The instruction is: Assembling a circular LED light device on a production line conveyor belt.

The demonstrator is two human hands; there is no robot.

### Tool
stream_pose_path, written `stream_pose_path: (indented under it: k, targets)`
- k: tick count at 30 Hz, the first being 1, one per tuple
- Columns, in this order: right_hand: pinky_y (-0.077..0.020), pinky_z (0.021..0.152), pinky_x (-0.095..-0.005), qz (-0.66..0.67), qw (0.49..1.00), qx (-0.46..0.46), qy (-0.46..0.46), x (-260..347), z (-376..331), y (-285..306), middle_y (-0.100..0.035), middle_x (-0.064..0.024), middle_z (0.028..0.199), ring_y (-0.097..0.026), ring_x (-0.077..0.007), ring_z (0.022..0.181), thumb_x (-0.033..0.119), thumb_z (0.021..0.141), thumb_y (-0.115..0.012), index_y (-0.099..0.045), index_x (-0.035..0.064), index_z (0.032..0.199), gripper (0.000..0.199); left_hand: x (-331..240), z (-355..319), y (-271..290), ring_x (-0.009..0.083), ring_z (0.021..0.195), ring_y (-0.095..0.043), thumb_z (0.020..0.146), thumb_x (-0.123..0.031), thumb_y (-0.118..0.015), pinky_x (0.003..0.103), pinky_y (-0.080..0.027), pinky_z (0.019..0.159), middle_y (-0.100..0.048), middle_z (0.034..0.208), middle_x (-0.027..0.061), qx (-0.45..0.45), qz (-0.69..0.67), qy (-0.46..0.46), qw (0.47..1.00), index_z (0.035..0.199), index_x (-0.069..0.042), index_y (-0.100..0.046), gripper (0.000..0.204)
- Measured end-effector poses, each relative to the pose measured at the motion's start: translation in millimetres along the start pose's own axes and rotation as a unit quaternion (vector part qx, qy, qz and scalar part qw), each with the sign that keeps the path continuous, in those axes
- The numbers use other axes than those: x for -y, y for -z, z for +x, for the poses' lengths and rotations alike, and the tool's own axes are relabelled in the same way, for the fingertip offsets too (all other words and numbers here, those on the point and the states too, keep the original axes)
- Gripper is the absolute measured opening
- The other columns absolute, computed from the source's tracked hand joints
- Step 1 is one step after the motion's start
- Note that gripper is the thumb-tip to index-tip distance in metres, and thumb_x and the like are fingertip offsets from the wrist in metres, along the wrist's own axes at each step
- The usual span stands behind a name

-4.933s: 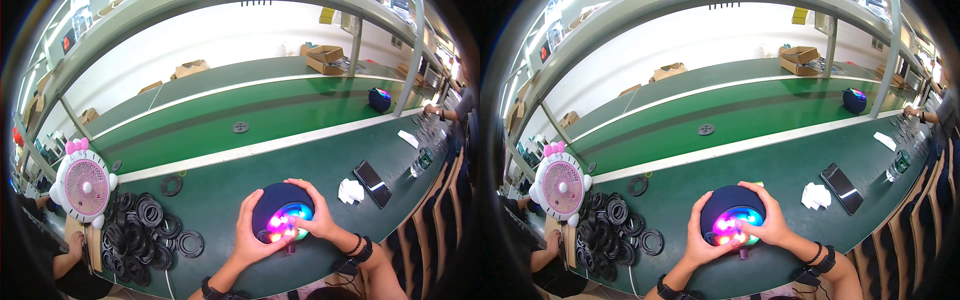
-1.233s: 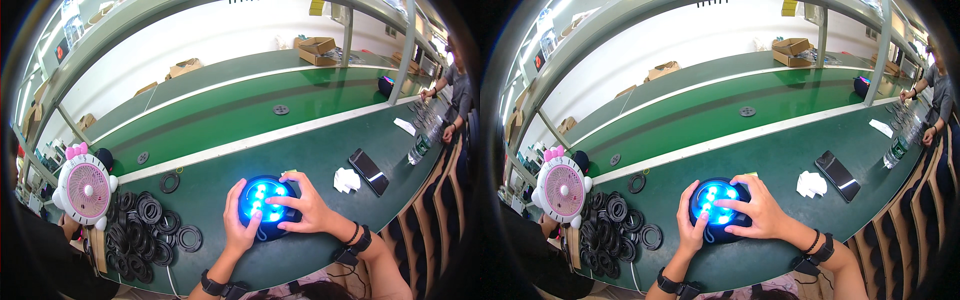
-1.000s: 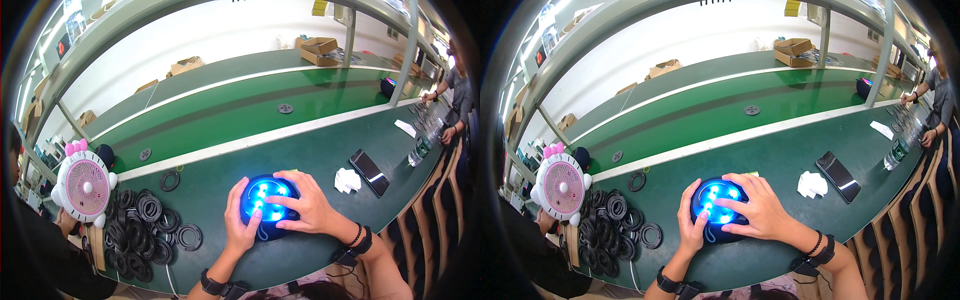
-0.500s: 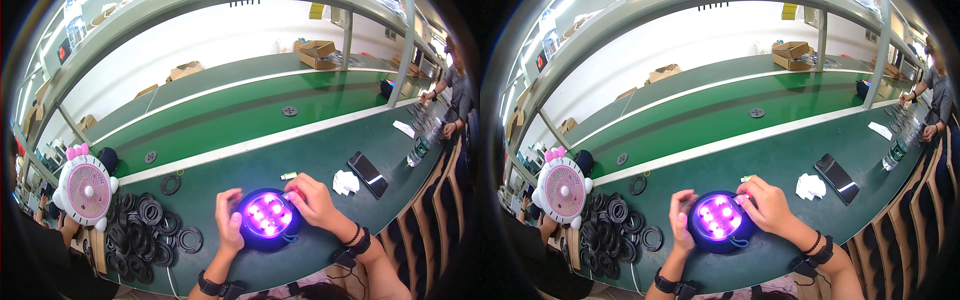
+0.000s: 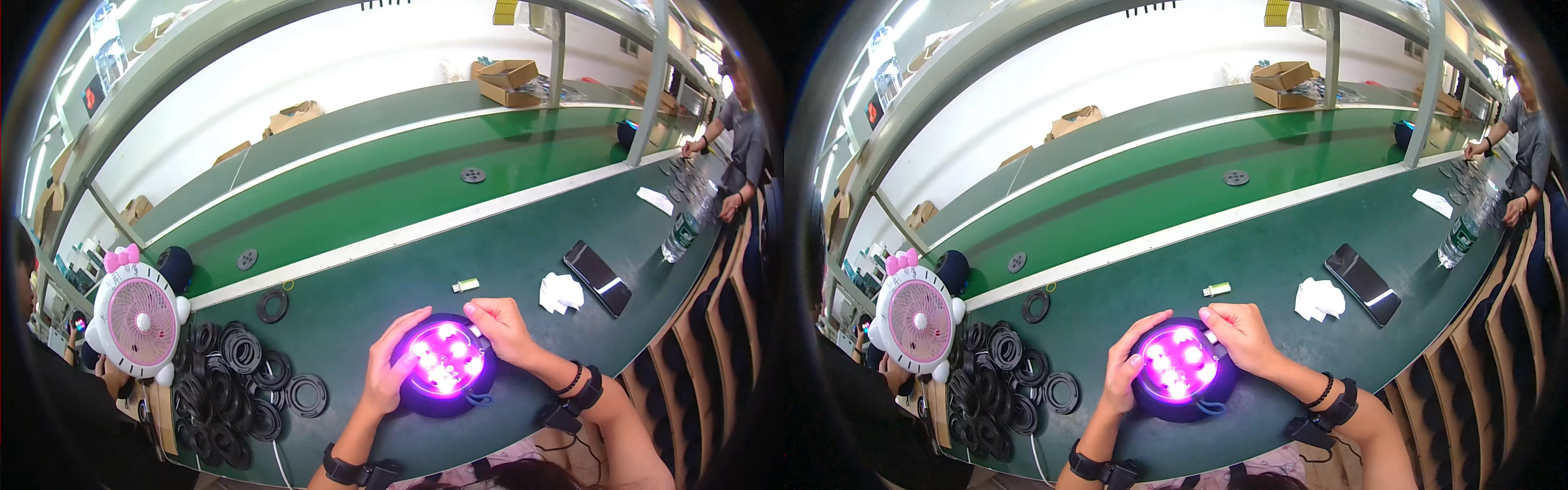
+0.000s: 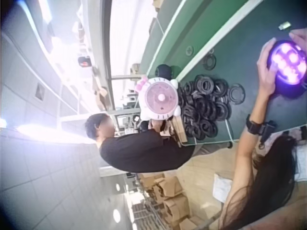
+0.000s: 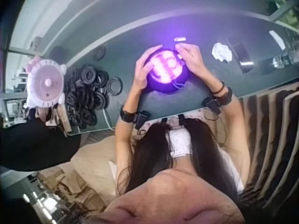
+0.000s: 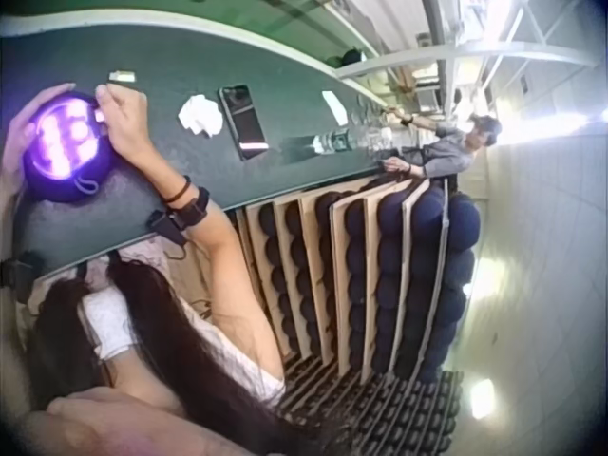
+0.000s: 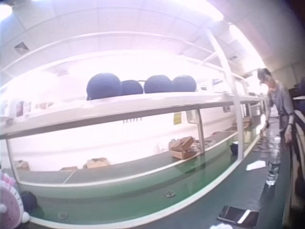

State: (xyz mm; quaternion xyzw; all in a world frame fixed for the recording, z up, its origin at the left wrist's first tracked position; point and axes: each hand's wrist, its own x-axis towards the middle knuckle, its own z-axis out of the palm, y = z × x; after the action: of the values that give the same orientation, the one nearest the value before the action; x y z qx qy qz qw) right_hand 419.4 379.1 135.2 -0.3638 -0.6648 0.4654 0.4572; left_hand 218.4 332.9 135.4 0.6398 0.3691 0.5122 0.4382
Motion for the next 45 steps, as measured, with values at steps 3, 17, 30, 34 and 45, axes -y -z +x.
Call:
stream_pose_path:
  k: [3, 17, 30, 34, 45]
  targets:
    - [-0.0250, 0.042, -0.0264, 0.035, 0.999, -0.023, 0.007, -9.1, 0.2, 0.0, -0.046, 0.0040, 0.054, -0.036, -0.0067, 0.046, 0.025, 0.097, -0.053, -0.046, 0.0028, 0.062, 0.042, 2.9, -1.7, 1.5, 0.0292, 0.122, -0.051, 0.081, -0.044, -0.053, 0.036, -0.035, 0.105, -0.053, 0.131, 0.0216, -0.008, 0.002, -0.018, 1.000, 0.126, 0.008, -0.052, 0.070]
    - [-0.0425, 0.076, -0.0345, -0.307, 0.943, -0.102, 0.081, -24.2, 27.7, 53.7, -0.062, -0.0058, 0.092, -0.054, -0.0204, 0.089, 0.028, 0.079, -0.069, -0.059, 0.0047, 0.086, 0.026, 7.1, 0.2, -5.4, 0.0301, 0.122, -0.050, 0.082, -0.035, -0.053, 0.037, -0.033, 0.106, -0.053, 0.130, 0.0216, -0.018, -0.039, -0.018, 0.999, 0.125, 0.009, -0.053, 0.061]
    - [-0.0401, 0.103, -0.0444, -0.319, 0.880, 0.322, 0.143, 66.4, 13.0, 6.7, -0.037, -0.0219, 0.142, -0.046, -0.0381, 0.125, 0.052, 0.051, -0.087, -0.040, 0.0084, 0.140, 0.110, 50.6, -10.2, -1.7, 0.0247, 0.104, -0.059, 0.098, -0.035, -0.038, 0.036, -0.048, 0.090, -0.058, 0.113, 0.0158, -0.299, -0.193, 0.091, 0.930, 0.109, 0.002, -0.054, 0.041]
    - [-0.0457, 0.097, -0.0382, -0.261, 0.909, 0.276, 0.172, 46.1, 56.5, 23.0, -0.054, -0.0185, 0.127, -0.056, -0.0326, 0.115, 0.051, 0.048, -0.088, -0.046, -0.0002, 0.132, 0.107, 49.6, 4.1, -4.8, 0.0132, 0.082, -0.060, 0.094, -0.007, -0.049, 0.025, -0.049, 0.069, -0.055, 0.096, 0.0059, -0.433, 0.012, -0.039, 0.901, 0.091, -0.001, -0.058, 0.011]
    - [-0.0457, 0.096, -0.0453, -0.373, 0.915, -0.153, 0.008, -49.6, 261.9, -27.4, -0.042, -0.0181, 0.138, -0.046, -0.0375, 0.123, 0.056, 0.050, -0.083, -0.033, 0.0105, 0.143, 0.115, 41.6, -3.2, -14.1, 0.0165, 0.065, -0.059, 0.081, -0.003, -0.061, 0.027, -0.046, 0.058, -0.058, 0.082, 0.0073, -0.319, 0.145, -0.038, 0.936, 0.079, -0.002, -0.058, 0.004]
